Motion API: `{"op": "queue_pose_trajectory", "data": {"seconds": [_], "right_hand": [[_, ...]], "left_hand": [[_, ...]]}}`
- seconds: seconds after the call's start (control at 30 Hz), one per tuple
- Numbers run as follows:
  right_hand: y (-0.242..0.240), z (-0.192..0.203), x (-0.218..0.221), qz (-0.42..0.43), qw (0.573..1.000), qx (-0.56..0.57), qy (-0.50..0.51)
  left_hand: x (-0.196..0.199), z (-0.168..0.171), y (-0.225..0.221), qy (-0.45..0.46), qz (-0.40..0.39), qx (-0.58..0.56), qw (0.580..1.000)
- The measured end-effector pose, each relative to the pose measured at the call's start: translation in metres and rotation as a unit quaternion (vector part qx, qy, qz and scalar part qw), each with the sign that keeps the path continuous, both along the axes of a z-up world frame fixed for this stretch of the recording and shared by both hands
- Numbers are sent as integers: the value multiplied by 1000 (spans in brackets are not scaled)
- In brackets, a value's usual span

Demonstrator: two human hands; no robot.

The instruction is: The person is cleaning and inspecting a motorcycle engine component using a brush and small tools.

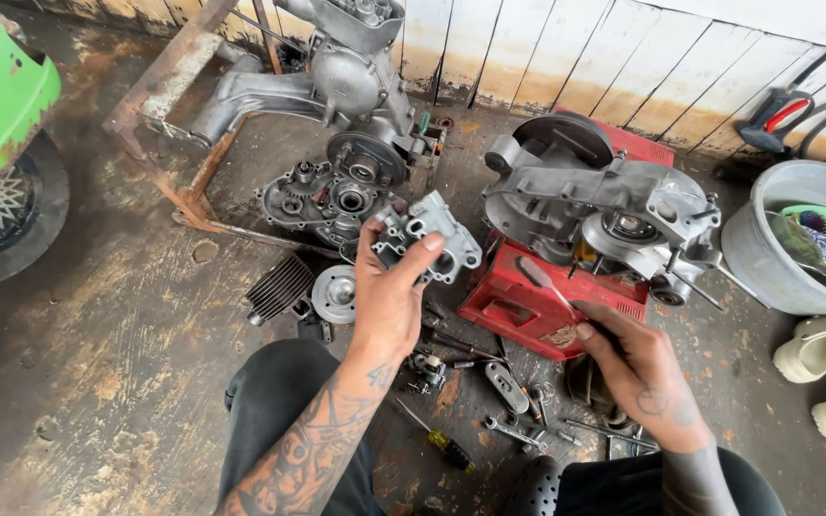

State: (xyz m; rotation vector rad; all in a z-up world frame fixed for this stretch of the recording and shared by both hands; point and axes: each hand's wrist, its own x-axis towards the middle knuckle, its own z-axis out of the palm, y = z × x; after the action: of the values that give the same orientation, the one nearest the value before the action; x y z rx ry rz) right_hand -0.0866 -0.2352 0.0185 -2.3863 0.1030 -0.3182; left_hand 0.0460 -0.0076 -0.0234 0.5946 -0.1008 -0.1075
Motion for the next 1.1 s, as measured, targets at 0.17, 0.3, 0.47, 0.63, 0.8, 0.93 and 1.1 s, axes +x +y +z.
{"op": "queue_pose_trajectory", "data": {"seconds": [0.17,0.3,0.47,0.63,0.8,0.93,1.1], "right_hand": [[34,-22,12,17,997,72,-27],[42,-28,21,22,997,71,-34],[18,-19,22,24,1000,2,14],[9,-32,21,-8,990,139,-5],[25,-29,28,14,992,107,-72],[1,-12,31,19,992,58,-114],[4,15,27,31,995,-24,-92]], "left_hand": [[-20,2,-19,-50,-21,79,995],[-22,1,-21,-45,-28,28,998],[9,1,-4,16,35,35,999],[9,18,4,-64,8,114,991],[-21,26,-7,-264,-10,279,923],[-15,24,-8,-361,64,360,858],[-4,19,-1,-437,60,447,778]]}}
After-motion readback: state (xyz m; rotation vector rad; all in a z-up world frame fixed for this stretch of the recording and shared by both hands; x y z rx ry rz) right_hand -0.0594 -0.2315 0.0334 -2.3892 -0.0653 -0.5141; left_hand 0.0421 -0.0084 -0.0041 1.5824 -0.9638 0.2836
